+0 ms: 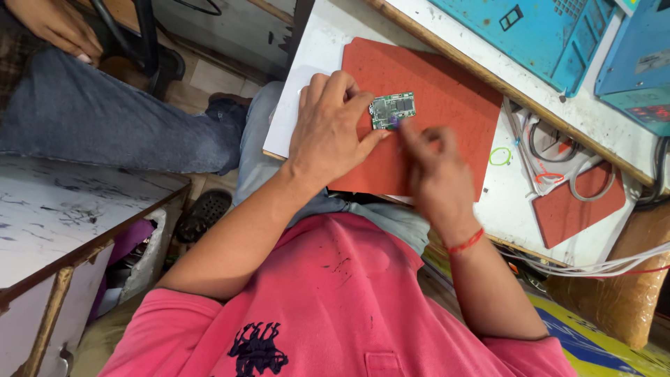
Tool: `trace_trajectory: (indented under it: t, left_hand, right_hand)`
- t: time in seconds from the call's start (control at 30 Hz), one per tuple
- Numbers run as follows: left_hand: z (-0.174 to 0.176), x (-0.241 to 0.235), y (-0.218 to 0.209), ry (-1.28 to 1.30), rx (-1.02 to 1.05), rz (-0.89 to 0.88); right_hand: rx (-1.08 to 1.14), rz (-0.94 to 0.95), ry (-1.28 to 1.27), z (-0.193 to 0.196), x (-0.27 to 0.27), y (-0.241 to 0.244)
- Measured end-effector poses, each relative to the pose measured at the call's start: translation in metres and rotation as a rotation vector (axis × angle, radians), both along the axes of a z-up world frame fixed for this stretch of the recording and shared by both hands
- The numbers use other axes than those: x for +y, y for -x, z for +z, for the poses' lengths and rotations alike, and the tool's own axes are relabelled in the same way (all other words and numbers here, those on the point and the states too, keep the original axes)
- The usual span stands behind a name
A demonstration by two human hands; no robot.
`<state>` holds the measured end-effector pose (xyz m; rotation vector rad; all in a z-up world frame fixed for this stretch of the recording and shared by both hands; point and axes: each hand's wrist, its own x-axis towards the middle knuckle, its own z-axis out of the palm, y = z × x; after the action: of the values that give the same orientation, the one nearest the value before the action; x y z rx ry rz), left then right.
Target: The person cleans a small green circuit board using a purple toothbrush. They hold the board on a red mat and scrub various components and surfaces with the brush. The person repeatedly scrubs the same areas and flips the board to clean different sides.
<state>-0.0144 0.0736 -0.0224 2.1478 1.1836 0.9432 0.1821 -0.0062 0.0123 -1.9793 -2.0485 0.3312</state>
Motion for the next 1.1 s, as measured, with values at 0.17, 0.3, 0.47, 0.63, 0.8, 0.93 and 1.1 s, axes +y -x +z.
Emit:
trace_trajectory:
  t: [0.17, 0.3, 0.47, 0.63, 0.8, 0.93, 1.1]
  left_hand:
    - [0.001, 0.004, 0.002, -0.027, 0.005, 0.018]
    - [0.002, 0.000, -0.002, 0.001, 0.027, 0.003]
    - [0.009, 0.006, -0.002, -0.013, 0.062, -0.024]
    - [0.013, 0.005, -0.005, -0.004, 0.095, -0.014]
    - [0.011, -0.001, -0.007, -0.010, 0.097, 0.007]
    - [0.012, 0.000, -0.007, 0.014, 0.111, -0.004]
    - [0.013, -0.002, -0.006, -0.006, 0.118, 0.024]
  right_hand:
    - [0.009, 0.115, 0.000, 0.004, 0.002, -0.005]
    - [-0.096, 0.035, 0.036, 0.008, 0.002, -0.010]
    - [-0.052, 0.055, 0.039, 0.008, -0.003, -0.006]
    - [0.064, 0.108, 0.029, 0.004, -0.016, 0.001]
    - [-0.057, -0.007, 0.071, 0.012, -0.010, 0.000]
    - [-0.022, -0.045, 0.078, 0.019, 0.000, -0.004]
    - [0.007, -0.001, 0.063, 0.012, -0.003, -0.007]
